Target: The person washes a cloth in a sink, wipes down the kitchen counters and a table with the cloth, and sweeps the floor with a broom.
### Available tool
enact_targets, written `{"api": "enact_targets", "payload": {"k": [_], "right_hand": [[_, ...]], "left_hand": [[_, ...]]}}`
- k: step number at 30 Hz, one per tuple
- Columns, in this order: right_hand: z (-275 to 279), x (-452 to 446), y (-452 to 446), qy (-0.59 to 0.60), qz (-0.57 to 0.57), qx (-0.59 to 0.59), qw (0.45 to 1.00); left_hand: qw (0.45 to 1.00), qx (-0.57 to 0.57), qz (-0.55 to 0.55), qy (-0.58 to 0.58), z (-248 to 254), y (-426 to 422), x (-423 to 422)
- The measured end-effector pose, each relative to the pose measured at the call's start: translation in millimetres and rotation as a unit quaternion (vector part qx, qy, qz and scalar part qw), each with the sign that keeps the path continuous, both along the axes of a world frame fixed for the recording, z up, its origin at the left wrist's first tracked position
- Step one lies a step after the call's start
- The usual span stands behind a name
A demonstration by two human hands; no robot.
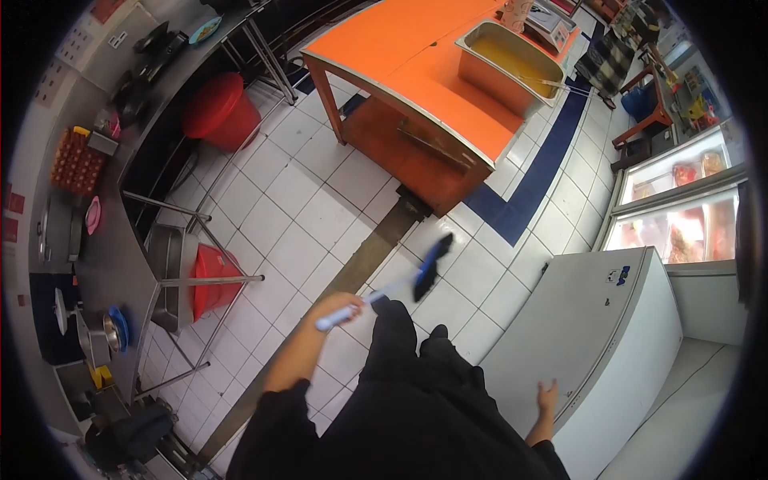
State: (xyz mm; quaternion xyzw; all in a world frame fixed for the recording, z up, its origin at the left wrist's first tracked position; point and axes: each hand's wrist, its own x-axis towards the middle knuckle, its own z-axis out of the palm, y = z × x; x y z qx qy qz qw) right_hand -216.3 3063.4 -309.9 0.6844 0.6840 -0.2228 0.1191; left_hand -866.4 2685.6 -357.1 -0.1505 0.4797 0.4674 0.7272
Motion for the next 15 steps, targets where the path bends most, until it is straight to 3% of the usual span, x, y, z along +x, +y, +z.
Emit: {"api": "enact_targets", "payload": {"k": [2,4,7,10,14,15], "right_hand": [[-20.3,-15.1,-50.9,0.081,-0.065,-0.078,0.992],[-14.2,-51.1,-95.5,0.091,-0.157,-0.138,0.974],[25.6,-115.6,-136.8,0.083,-0.244,-0.221,0.941],[-70.0,-38.6,-158.0,0.051,-0.105,-0.216,0.969],[-63.1,-77.6,-139.7,0.029,-0.053,-0.271,0.961],[-60.3,-94.7,-126.6,0.030,-0.047,-0.284,0.957]], "left_hand": [[0.993,-0.067,0.080,-0.060,5.7,-22.7,-69.4],[0.992,-0.117,0.006,0.047,48.0,-23.4,-133.7],[0.982,-0.154,0.013,0.104,57.0,-18.4,-205.1],[0.969,-0.200,0.096,0.107,58.2,0.3,-251.7],[0.968,-0.178,0.078,0.157,36.9,8.1,-271.2],[0.957,-0.141,0.058,0.245,36.8,6.8,-254.3]]}}
